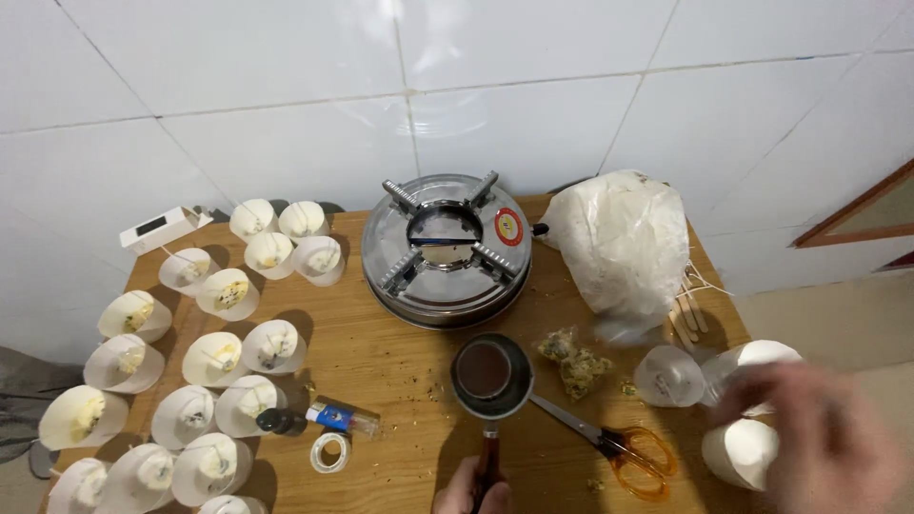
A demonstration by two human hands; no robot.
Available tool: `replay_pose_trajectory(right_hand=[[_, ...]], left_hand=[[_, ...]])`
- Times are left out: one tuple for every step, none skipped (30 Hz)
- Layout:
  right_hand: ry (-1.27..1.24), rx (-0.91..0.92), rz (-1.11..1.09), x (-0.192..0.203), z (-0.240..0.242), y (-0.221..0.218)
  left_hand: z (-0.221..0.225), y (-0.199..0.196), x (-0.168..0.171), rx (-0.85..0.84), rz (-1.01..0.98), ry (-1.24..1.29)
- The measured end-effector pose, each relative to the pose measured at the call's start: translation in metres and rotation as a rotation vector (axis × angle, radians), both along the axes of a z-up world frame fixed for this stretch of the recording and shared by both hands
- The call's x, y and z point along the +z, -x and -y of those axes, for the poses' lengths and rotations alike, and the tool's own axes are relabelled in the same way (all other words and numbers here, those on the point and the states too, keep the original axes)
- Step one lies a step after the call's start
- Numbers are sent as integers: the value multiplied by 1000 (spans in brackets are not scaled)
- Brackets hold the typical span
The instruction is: Prepare candle wicks and pour melted wax into paper cups to make candles
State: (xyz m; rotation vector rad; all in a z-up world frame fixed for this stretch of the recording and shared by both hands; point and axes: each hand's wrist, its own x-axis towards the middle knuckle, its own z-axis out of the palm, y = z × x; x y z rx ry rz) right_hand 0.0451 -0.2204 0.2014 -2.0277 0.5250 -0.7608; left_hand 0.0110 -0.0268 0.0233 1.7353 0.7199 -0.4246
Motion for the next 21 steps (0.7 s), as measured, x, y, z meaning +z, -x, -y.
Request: replay_pose_trajectory(right_hand=[[5,-3,-1,-1,28,-18],[161,148,9,-1,57,-36],[315,303,18,0,85,-54],[320,301,18,0,94,-76],[455,364,-60,-1,103,-99],[588,425,-141,-1,111,-121],[589,425,-135,-3,104,-134],[604,505,-247,-5,98,-146],[615,584,-364,-8,91,-157],[614,584,-363,-10,84,-164],[546,669,-389,-13,77,-172],[477,753,-413,-15,71,-180],[478,750,-412,-17,73,-185],[278,823,-366,-19,76,-191],[75,888,-319,-23,79,-195],[75,885,-318,-19,84,-197],[144,800,-328,-14,90,-200],[211,715,-337,-9,95,-202],[214,712,-336,-8,100,-204],[381,672,-355,-7,105,-205],[547,633,-376,-7,110,-206]], left_hand=[[4,-1,-3,-3,-1,5],[8,-2,-6,8,118,51],[12,-3,-8,23,238,97],[15,-8,0,22,238,101],[17,-14,9,-42,239,178],[20,-20,17,-106,240,254],[24,-28,8,-105,245,254],[29,-36,0,-209,461,289],[33,-42,-9,-311,673,320],[35,-50,12,-311,672,319],[38,-58,33,-328,622,262],[40,-67,53,-345,572,206],[46,-76,59,-347,574,207],[52,-85,64,-326,626,260],[57,-93,69,-307,676,313],[62,-99,70,-310,676,313],[66,-106,72,-312,701,298],[71,-113,74,-315,726,282],[76,-118,69,-317,728,284],[82,-124,64,-294,756,303],[88,-128,58,-269,781,320]])
